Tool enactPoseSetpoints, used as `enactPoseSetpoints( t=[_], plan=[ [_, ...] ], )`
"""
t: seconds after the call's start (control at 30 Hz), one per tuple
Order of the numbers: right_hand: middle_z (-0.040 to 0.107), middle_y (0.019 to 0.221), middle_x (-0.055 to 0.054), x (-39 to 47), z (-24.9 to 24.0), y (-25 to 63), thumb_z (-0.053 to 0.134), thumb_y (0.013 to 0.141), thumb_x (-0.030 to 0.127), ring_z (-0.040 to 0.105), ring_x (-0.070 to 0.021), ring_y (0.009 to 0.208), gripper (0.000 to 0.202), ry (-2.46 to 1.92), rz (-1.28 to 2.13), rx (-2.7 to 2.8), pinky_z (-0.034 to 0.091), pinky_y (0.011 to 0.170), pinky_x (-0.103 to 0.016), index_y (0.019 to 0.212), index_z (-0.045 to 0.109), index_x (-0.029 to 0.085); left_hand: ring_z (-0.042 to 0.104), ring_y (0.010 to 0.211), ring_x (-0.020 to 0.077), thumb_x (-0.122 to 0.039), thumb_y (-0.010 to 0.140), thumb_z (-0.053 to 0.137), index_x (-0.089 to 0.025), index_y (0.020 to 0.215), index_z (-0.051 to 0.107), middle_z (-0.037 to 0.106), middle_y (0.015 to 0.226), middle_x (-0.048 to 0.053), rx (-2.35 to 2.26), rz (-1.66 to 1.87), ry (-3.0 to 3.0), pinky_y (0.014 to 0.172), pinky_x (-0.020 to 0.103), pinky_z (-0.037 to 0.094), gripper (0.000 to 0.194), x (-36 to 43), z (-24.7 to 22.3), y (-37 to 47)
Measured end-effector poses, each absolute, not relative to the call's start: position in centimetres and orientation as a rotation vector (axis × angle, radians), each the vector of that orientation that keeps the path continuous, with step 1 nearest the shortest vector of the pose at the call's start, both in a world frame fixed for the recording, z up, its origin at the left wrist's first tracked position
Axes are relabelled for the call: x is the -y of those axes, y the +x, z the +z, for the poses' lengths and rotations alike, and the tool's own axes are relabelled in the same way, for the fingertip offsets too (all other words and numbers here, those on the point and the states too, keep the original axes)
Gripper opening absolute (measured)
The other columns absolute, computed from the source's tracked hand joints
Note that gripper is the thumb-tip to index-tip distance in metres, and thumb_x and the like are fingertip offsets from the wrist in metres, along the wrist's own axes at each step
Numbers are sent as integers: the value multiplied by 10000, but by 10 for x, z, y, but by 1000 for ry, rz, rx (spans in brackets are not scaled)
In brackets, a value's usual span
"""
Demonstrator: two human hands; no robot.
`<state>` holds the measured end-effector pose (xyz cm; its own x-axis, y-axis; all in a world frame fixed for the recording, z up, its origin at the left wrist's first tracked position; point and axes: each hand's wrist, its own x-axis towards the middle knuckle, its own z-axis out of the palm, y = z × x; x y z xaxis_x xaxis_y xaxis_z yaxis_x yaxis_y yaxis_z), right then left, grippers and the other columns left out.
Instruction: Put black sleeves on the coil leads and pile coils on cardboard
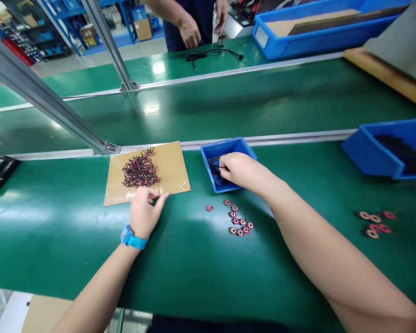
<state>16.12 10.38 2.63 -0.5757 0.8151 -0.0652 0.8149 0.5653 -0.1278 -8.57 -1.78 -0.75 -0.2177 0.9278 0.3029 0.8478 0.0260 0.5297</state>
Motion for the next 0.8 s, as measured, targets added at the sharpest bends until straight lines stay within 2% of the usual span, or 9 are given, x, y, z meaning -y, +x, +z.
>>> enactPoseSetpoints(
  t=[0.07, 0.17, 0.27, 0.37, 0.53, 0.8],
  plan=[
    [669, 777, -83, -104, 28, 163, 481, 803, 149, 602, -185, 725, 158, -1457, 263, 2731, 393, 642, -266, 749, 629, 149, 528, 652, 154, -343, 734, 671, -207, 782, 618, 582, 723, 23, -1736, 815, 1999, 651, 298, 445, 154, 18, -9, -64],
    [661, 717, -43, -103, 31, 168, 523, 808, 181, 591, -154, 662, 133, -1457, 345, 2628, 401, 612, -245, 707, 610, 169, 574, 789, 203, -345, 659, 744, -238, 915, 688, 633, 848, 59, -1401, 698, 2028, 750, 356, 461, 283, 9, -14, -36],
    [642, 645, -15, -100, 34, 172, 591, 777, 203, 576, -140, 599, 126, -1447, 484, 2438, 403, 577, -244, 653, 586, 179, 577, 803, 220, -339, 627, 768, -259, 874, 719, 647, 831, 58, -1343, 688, 1995, 782, 395, 448, 264, -1, -16, -19],
    [649, 635, -6, -97, 38, 175, 633, 738, 198, 593, -141, 592, 100, -1424, 629, 2243, 425, 568, -250, 650, 589, 181, 590, 791, 202, -333, 679, 730, -263, 828, 727, 681, 835, 57, -1283, 787, 1812, 793, 392, 457, 165, -5, -16, -15],
    [664, 613, -5, -91, 43, 175, 643, 728, 233, 647, -160, 596, 74, -1374, 879, 1894, 491, 577, -275, 684, 605, 189, 632, 792, 157, -302, 661, 738, -208, 893, 715, 694, 881, 55, -1029, 960, 1172, 784, 333, 499, 252, -3, -14, -17],
    [669, 594, -21, -85, 43, 167, 695, 684, 297, 661, -171, 575, 166, -1413, 1122, 1581, 561, 623, -327, 772, 647, 165, 598, 684, 91, -207, 541, 812, -172, 796, 692, 648, 697, -17, -973, 1116, 790, 730, 270, 476, 284, -9, -16, -19]
  ],
)
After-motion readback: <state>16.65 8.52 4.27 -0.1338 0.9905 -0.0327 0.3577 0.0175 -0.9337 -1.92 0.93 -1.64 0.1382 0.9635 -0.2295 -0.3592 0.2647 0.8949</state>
